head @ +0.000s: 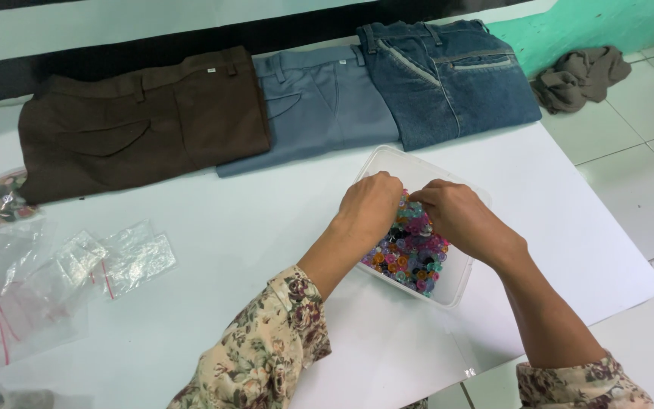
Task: Sorting small pink buttons from a container and placing them into a small plastic bag for packaging.
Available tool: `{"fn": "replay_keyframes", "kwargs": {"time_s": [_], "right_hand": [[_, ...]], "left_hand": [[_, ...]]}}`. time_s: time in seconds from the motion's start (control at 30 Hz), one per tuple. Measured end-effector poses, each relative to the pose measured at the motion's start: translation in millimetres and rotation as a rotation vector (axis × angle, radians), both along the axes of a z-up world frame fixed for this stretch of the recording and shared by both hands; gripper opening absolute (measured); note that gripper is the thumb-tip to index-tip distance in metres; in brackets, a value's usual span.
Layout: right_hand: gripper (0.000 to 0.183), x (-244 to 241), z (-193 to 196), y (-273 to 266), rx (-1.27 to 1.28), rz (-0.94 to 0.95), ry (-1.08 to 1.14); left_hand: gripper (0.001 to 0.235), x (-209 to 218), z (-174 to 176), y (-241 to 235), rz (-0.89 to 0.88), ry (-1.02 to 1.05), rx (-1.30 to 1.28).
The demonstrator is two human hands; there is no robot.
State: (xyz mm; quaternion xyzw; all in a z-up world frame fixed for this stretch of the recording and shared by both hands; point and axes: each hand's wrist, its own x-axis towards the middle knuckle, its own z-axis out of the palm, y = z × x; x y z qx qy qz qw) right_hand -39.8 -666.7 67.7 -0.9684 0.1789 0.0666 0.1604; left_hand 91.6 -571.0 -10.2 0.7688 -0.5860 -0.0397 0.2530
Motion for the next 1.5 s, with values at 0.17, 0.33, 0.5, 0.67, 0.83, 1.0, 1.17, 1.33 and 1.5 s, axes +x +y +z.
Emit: {"fn": "replay_keyframes", "kwargs": {"time_s": [0.17, 0.33, 0.5, 0.67, 0.83, 1.0, 1.17, 1.33, 1.5], "right_hand": [[0.030, 9, -26, -7, -0.038, 0.052, -0.006], [0.030, 17, -51, -15, -0.152, 0.143, 0.009], [0.027, 11, -45, -13, -0.165, 0.133, 0.016], [0.022, 11, -18, 5, -0.146, 0.120, -0.039], [0.019, 16, 26, 64, -0.131, 0.184, -0.136], [0.019, 22, 4, 116, -0.094, 0.421, -0.412], [0.017, 42, -42, 172, -0.091, 0.546, -0.401], [0.018, 67, -87, 199, -0.075, 0.546, -0.237], [0.018, 73, -96, 207, 0.022, 0.486, -0.225]], "left_hand": [[0.016, -8, -19, -11, 0.023, -0.029, 0.008], [0.027, -4, -36, -19, 0.058, -0.064, 0.000], [0.035, -11, -37, -11, 0.049, -0.117, -0.035], [0.023, -16, 14, 33, 0.034, -0.088, -0.080], [0.006, -5, 56, 107, 0.064, -0.025, -0.085], [0.015, 4, 83, 197, 0.258, 0.116, 0.107], [0.014, 8, 62, 256, 0.364, 0.205, 0.256], [0.016, 14, 17, 281, 0.417, 0.175, 0.318], [0.022, 15, 6, 281, 0.414, 0.137, 0.324]]}}
